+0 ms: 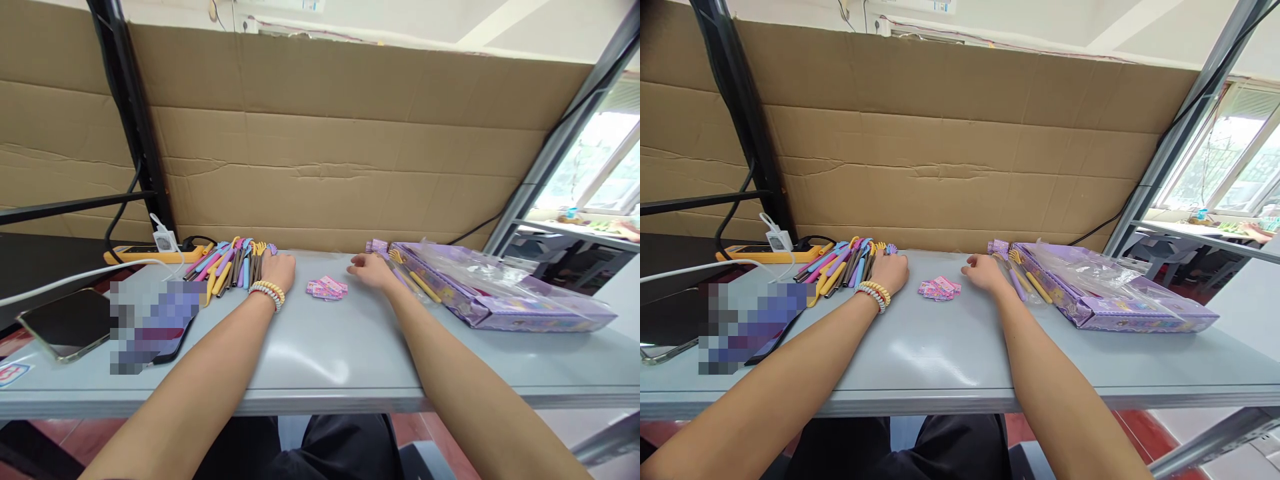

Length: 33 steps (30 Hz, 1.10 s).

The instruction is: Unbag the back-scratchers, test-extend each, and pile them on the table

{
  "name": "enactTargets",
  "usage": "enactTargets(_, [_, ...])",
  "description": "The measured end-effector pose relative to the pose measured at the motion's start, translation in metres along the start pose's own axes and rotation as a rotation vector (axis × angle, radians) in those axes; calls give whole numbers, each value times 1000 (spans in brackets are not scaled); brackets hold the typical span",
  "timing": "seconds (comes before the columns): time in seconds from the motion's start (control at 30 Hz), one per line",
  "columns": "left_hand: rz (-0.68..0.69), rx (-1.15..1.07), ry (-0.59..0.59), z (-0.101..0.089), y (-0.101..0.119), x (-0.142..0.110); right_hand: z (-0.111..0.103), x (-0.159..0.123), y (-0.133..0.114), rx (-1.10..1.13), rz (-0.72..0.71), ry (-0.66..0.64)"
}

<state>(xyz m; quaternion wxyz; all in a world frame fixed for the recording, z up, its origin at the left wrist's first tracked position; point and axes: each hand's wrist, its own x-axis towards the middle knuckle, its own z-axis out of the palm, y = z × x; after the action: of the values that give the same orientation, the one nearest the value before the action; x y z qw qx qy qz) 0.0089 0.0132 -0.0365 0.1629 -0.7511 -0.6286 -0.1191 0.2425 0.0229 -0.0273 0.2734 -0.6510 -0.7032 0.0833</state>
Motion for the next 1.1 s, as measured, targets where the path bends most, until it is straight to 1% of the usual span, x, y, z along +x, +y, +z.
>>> enactTargets(0.1, [-31,-37,49,0,-4,1,0,-1,-2,83,-25,49])
enactTargets(0.17, [-99,-122,137,-1,-8,3,-3,-1,-4,160,-14,145])
enactTargets(0.2, [-145,-209,200,-2,-11,5,-4,0,-4,207,0,210])
enactTargets(0.23, [-192,-335,274,-3,-14,7,-6,0,-5,264,15,276])
enactTargets(0.3, [-288,-686,414,-6,-18,12,-10,2,-4,413,28,367])
enactTargets(0.37, [-373,-1107,486,-12,-21,16,-13,3,-4,582,-2,375])
enactTargets(0.4, [-409,-1312,482,-16,-21,16,-14,2,-5,655,-38,351])
enactTargets(0.47, [-450,-1652,401,-25,-20,15,-15,-1,-10,752,-146,279])
enactTargets(0.5, [-445,-1773,343,-30,-18,14,-15,-4,-15,768,-212,243])
enactTargets(0.57, [-388,-1910,240,-38,-16,10,-13,-12,-26,753,-341,175])
enactTargets(0.6, [-348,-1943,205,-41,-15,8,-11,-16,-32,727,-397,150])
enactTargets(0.67, [-273,-1963,171,-44,-15,5,-7,-23,-43,655,-488,91])
enactTargets(0.73, [-231,-1942,175,-45,-15,5,-2,-26,-50,580,-523,72])
enactTargets(0.8, [-228,-1913,204,-44,-14,6,2,-27,-53,564,-514,79])
enactTargets(0.87, [-259,-1894,236,-43,-13,7,3,-26,-53,650,-499,48])
enactTargets(0.97, [-300,-1819,260,-38,-11,9,-3,-29,-53,852,-470,-89])
enactTargets(1.03, [-306,-1698,290,-33,-10,9,-9,-32,-54,904,-440,-188])
enactTargets(1.1, [-301,-1489,340,-28,-11,10,-13,-34,-56,891,-409,-241])
